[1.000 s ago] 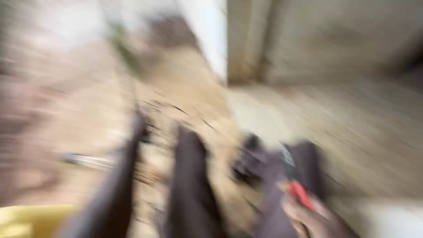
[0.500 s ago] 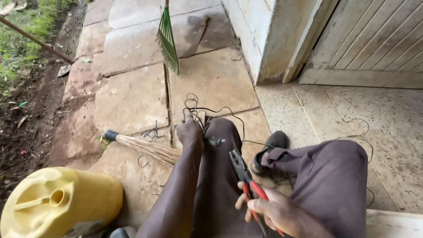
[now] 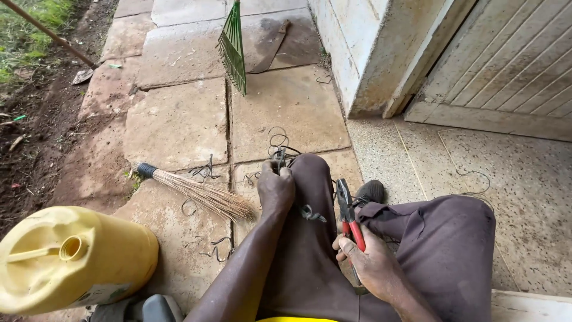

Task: Using pliers to cut and bend thin metal wires while sitting on the ground.

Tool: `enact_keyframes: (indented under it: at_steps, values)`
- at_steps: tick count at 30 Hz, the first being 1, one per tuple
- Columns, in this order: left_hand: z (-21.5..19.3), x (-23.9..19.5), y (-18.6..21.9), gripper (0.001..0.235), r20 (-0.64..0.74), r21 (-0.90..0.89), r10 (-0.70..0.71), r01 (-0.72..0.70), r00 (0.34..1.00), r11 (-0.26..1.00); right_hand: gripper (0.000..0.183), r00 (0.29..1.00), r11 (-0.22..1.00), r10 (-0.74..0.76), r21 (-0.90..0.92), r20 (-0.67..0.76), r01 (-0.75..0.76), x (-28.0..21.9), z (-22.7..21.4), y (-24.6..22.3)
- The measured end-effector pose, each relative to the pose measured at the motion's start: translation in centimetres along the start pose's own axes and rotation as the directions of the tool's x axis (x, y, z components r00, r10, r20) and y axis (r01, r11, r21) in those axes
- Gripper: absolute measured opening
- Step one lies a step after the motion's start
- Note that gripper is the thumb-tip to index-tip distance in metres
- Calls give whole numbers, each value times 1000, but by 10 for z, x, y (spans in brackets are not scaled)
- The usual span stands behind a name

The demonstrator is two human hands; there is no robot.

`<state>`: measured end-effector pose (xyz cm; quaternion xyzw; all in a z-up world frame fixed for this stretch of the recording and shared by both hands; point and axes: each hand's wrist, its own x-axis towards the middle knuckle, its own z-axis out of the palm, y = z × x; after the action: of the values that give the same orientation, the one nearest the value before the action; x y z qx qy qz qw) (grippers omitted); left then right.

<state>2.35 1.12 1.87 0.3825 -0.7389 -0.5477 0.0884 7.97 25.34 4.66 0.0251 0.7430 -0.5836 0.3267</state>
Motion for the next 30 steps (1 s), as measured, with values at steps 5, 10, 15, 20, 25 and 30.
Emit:
enact_keyframes:
  at_steps: [5,10,15,20,25,30]
  values:
    - [2,-21,-5,32,-16,31,227,-226,974,974,39,995,983,3,182,104,-22,14,2,-11]
    - [2,-29,4,32,44,46,172,-174,984,984,50,945,909,-247,388,213,151,28,15,-5]
    - [13,-20,-3,31,-13,145,155,-151,988,978,45,941,918,-228,376,251,123,26,15,-8]
    - [17,-19,0,33,-45,128,102,-96,994,987,66,940,966,-184,230,286,119,24,15,-6]
    - [16,-22,2,31,-10,81,121,-120,993,990,65,952,955,-134,292,276,49,21,22,-8]
    - [17,-19,-4,32,-66,140,178,-168,982,976,44,975,921,-144,383,170,69,28,26,10]
